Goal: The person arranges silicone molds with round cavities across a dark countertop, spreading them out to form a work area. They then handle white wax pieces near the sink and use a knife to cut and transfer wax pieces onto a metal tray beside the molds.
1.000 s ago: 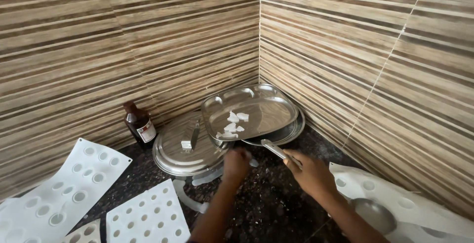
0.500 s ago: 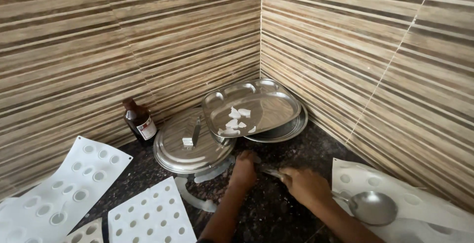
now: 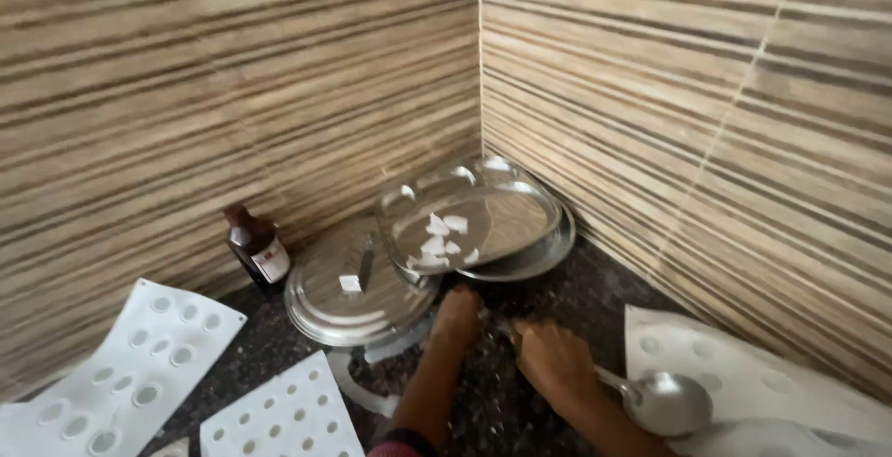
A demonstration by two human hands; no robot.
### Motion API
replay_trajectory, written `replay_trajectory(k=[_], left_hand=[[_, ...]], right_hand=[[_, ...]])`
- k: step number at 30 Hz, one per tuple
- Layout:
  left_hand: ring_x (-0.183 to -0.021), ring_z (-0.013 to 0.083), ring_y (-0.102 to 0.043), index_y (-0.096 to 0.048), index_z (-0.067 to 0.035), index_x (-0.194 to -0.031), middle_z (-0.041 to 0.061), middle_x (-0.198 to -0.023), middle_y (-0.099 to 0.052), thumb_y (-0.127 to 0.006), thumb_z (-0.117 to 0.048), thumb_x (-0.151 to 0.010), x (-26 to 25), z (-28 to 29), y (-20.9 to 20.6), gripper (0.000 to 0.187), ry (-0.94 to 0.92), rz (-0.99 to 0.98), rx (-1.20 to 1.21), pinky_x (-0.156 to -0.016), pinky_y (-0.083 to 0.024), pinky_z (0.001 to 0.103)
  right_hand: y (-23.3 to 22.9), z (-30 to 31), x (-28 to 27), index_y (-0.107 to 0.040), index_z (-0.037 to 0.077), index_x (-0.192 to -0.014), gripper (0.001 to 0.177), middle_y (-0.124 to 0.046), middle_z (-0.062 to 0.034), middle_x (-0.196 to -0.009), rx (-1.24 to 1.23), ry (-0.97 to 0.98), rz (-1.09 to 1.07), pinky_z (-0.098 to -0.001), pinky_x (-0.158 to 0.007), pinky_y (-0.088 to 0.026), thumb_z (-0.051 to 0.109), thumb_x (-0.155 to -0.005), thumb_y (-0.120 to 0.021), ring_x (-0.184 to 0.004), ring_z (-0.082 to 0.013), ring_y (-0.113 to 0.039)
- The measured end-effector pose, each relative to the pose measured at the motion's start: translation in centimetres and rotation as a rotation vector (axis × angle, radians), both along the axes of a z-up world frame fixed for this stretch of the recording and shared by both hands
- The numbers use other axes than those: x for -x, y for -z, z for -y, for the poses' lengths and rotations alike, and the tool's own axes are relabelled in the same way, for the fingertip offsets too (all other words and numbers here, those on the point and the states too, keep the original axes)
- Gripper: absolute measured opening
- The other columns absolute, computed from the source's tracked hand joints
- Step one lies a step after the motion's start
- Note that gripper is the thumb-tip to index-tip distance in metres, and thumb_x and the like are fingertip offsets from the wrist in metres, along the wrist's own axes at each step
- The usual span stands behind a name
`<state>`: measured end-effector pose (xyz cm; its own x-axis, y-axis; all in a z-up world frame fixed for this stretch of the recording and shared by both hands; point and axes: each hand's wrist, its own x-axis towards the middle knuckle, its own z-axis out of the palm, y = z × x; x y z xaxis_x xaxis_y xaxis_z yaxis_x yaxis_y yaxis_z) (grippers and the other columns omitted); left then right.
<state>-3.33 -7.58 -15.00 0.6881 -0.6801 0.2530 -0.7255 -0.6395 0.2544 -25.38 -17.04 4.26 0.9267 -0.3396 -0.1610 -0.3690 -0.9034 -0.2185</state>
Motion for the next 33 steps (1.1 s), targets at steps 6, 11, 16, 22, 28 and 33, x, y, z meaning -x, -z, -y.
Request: replay_trajectory(k=[6,11,16,22,28,33], left_hand=[[-0.100,0.0418,-0.067,-0.075,-0.002,-0.092,0.027,-0.105,-0.068,-0.081,-0.011,-0.071,0.1,-0.5,-1.2,0.024,-0.097,-0.136,0.065,-0.087,-0.055,0.049],[-0.098,0.0446,-0.065,-0.075,-0.002,-0.090,0.027,-0.100,-0.069,-0.074,-0.010,-0.081,1.0,-1.4,-1.2,0.012,-0.045,-0.013,0.073,-0.087,-0.055,0.051],[-0.093,0.0429,-0.068,-0.073,-0.001,-0.092,0.026,-0.098,-0.068,-0.065,0.003,-0.080,3.7,-1.2,-5.0,0.015,-0.137,-0.057,0.273,-0.080,-0.057,0.049],[-0.091,0.0407,-0.070,-0.073,-0.001,-0.096,0.024,-0.095,-0.072,-0.064,0.001,-0.086,1.8,0.6,-16.2,0.014,-0.040,-0.036,0.274,-0.081,-0.057,0.048],[-0.091,0.0424,-0.070,-0.074,-0.003,-0.108,0.025,-0.108,-0.073,-0.065,-0.007,-0.083,3.4,-3.6,-21.1,0.027,-0.091,0.194,0.661,-0.076,-0.056,0.047],[-0.092,0.0415,-0.071,-0.075,-0.011,-0.098,0.022,-0.099,-0.073,-0.062,-0.028,-0.098,10.3,-8.5,-17.3,0.022,-0.420,-0.267,0.397,-0.080,-0.055,0.051]], right_hand=[[0.8,0.1,-2.6,-0.070,0.022,-0.119,0.030,-0.073,-0.0180,-0.102,-0.065,-0.023,0.112,-0.0537,-0.083,-0.057,0.037,-0.098,-0.055,-0.096,-0.0414,-0.071],[3.2,0.6,-2.1,-0.070,0.028,-0.121,0.030,-0.073,-0.0173,-0.104,-0.097,-0.006,0.166,-0.0518,-0.083,-0.056,0.042,-0.098,-0.056,-0.096,-0.0393,-0.071],[3.1,2.6,-0.1,-0.068,0.036,-0.126,0.032,-0.071,-0.0149,-0.103,-0.105,0.052,0.155,-0.0502,-0.083,-0.057,0.046,-0.097,-0.057,-0.095,-0.0375,-0.072],[2.8,3.1,2.0,-0.067,0.040,-0.129,0.038,-0.072,-0.0141,-0.098,-0.100,0.096,0.258,-0.0493,-0.081,-0.058,0.049,-0.092,-0.062,-0.092,-0.0370,-0.072],[1.7,1.8,1.9,-0.066,0.040,-0.129,0.038,-0.073,-0.0149,-0.094,-0.119,0.069,0.220,-0.0490,-0.078,-0.060,0.050,-0.092,-0.062,-0.088,-0.0352,-0.073],[2.1,1.0,0.1,-0.070,0.034,-0.125,0.033,-0.074,-0.0112,-0.095,-0.145,-0.020,0.117,-0.0498,-0.078,-0.059,0.047,-0.097,-0.058,-0.087,-0.0344,-0.074]])
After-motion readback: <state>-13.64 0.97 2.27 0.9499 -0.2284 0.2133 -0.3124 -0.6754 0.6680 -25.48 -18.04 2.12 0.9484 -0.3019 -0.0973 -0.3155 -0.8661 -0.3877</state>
